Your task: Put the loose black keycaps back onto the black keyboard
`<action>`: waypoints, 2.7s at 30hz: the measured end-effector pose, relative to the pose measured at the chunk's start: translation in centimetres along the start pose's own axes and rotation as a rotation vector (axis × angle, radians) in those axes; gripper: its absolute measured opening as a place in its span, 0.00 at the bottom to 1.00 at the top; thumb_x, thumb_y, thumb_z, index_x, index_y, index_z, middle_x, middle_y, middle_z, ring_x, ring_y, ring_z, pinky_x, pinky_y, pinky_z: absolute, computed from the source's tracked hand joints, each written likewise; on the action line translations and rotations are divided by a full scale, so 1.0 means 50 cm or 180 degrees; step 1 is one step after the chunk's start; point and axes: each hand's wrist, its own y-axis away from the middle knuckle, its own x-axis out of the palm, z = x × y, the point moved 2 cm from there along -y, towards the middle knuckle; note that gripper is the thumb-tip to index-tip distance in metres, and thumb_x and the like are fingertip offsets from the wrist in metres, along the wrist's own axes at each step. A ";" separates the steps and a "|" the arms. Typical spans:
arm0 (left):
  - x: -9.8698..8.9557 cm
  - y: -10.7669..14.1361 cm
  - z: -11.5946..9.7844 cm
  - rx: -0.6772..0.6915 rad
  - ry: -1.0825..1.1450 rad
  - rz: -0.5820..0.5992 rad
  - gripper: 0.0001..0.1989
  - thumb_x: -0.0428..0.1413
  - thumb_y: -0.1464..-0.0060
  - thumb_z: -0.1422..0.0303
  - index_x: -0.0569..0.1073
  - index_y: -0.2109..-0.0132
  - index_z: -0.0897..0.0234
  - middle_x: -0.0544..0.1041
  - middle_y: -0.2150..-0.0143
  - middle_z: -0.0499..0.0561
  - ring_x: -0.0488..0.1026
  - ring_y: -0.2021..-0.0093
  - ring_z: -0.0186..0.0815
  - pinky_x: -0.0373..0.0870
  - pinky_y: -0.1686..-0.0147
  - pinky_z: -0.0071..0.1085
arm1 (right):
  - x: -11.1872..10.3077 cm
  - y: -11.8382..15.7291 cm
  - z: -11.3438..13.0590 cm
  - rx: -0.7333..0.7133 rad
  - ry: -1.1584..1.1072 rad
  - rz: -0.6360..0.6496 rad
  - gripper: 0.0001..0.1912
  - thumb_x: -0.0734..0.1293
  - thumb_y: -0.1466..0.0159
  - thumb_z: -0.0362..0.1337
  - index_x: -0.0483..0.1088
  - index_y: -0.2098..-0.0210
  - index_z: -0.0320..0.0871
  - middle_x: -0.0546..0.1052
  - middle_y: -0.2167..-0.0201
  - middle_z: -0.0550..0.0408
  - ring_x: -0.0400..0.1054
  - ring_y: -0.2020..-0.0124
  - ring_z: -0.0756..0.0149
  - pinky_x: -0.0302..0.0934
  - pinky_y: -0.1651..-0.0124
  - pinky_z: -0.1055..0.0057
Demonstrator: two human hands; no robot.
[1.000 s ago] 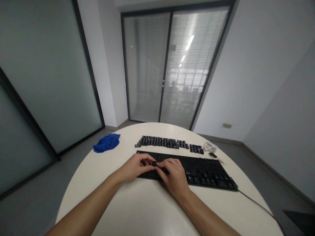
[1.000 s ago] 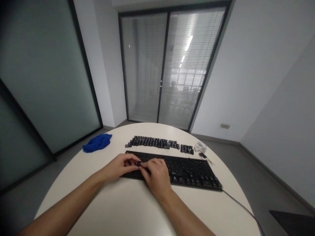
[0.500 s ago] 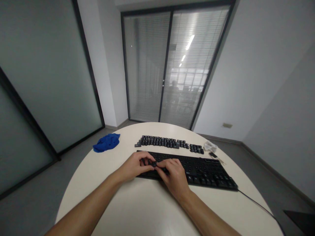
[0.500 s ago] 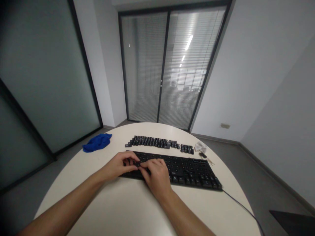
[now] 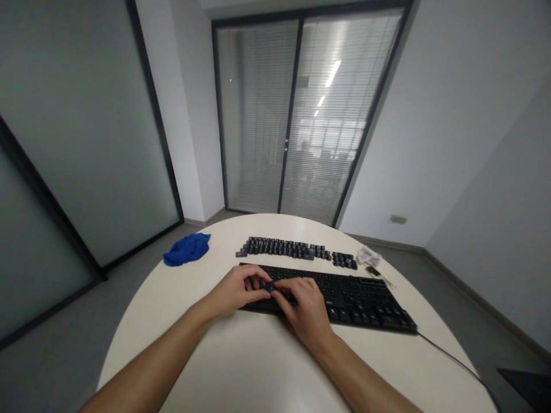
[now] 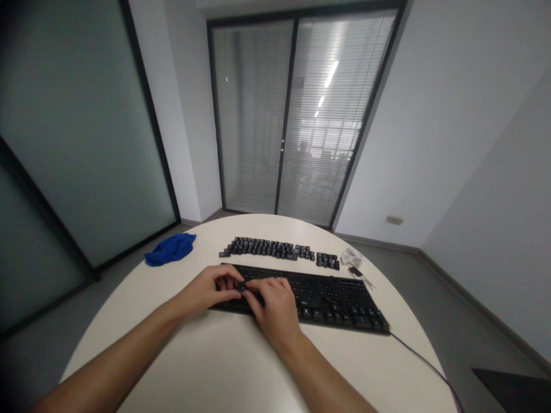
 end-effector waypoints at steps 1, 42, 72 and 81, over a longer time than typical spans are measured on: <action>-0.001 0.000 0.000 -0.0009 0.0019 0.0001 0.13 0.65 0.53 0.64 0.79 0.60 0.65 0.76 0.69 0.48 0.71 0.68 0.34 0.66 0.70 0.27 | 0.000 0.000 0.000 0.0007 -0.0001 0.0008 0.06 0.66 0.30 0.38 0.74 0.59 0.45 0.82 0.64 0.54 0.76 0.63 0.62 0.60 0.56 0.63; -0.011 0.003 0.010 0.0290 -0.0399 0.0021 0.09 0.62 0.47 0.66 0.78 0.59 0.64 0.77 0.65 0.49 0.73 0.67 0.33 0.68 0.69 0.26 | 0.000 0.000 -0.002 0.0061 0.0002 0.0211 0.08 0.67 0.32 0.33 0.74 0.54 0.46 0.82 0.60 0.54 0.74 0.58 0.61 0.60 0.54 0.62; -0.060 0.014 0.050 -0.0100 -0.1914 0.0420 0.09 0.60 0.48 0.65 0.80 0.58 0.57 0.81 0.59 0.49 0.75 0.60 0.39 0.66 0.61 0.29 | 0.014 -0.002 0.021 0.0045 0.0134 0.1386 0.17 0.63 0.30 0.37 0.69 0.43 0.48 0.77 0.46 0.52 0.67 0.45 0.58 0.58 0.44 0.57; -0.050 0.018 0.035 -0.0144 -0.2155 0.0303 0.09 0.57 0.47 0.66 0.79 0.59 0.55 0.81 0.60 0.49 0.75 0.62 0.40 0.63 0.67 0.29 | 0.024 0.003 0.029 -0.0044 0.0457 0.1719 0.23 0.64 0.30 0.42 0.64 0.37 0.52 0.72 0.39 0.52 0.64 0.41 0.54 0.59 0.42 0.53</action>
